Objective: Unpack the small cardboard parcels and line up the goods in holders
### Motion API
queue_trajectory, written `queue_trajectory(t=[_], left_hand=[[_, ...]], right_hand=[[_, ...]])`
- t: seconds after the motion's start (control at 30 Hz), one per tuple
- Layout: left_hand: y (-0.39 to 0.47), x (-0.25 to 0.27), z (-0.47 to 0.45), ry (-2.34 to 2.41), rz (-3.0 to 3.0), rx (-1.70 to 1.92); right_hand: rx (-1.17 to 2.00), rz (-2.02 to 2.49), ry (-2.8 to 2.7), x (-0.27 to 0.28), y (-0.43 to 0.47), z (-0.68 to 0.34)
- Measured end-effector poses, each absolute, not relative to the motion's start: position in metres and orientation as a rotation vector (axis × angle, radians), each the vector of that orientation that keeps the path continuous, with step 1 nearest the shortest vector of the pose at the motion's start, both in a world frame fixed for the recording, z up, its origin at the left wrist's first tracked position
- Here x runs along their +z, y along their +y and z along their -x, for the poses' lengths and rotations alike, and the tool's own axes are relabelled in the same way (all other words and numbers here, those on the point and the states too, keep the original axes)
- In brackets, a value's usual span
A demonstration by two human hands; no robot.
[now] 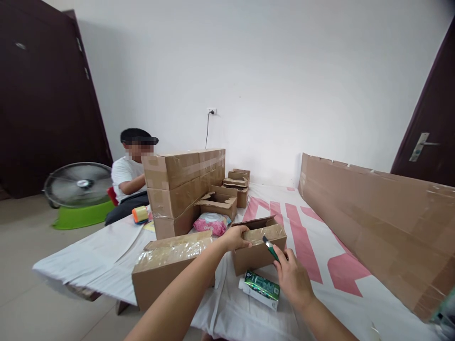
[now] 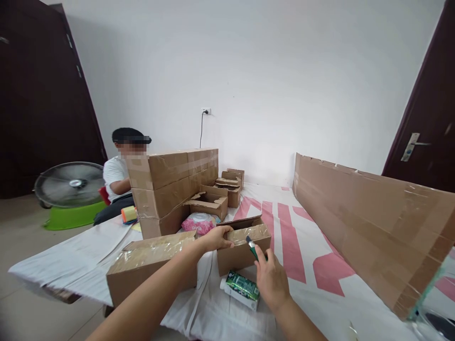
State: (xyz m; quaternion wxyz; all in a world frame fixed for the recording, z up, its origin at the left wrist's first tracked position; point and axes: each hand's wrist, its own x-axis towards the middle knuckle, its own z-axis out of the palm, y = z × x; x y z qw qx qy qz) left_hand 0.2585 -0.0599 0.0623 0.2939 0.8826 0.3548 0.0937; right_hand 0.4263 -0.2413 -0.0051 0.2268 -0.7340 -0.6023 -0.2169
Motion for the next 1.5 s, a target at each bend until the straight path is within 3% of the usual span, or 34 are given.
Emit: queue_trajectory(t=[0.2, 0.5, 0.7, 0.93, 1.2, 1.5], left_hand=[[-0.058, 0.06, -0.26, 0.973, -2.342, 0.239], [-0.061, 0.063, -0.259, 0.957, -2.4, 0.242], [-0.064, 0.066, -0.259, 0.949, -2.407, 0.227], [-0.065, 0.066, -0.26, 0.9, -2.4, 0.257], [-0.064, 0.065, -0.261, 0.868, -2.389, 0.303], [-0.064, 0.059, -0.262, 0.792, -2.397, 0.225]], right_hand=[[-0.532, 1.978, -1.582, -0.016, -0.233, -0.423], [0.145, 1.488, -1.164, -0.032, -0.209, -0.424], [0.079, 1.541, -1.18, -0.022, -0.22, -0.441], [-0.314, 1.725, -1.382, 0.012, -0.219, -0.457], [-0.375, 1.611, -1.911, 0.054, -0.192, -0.454], [-0.46, 1.579, -2.242, 0.063, -0.179, -0.46]])
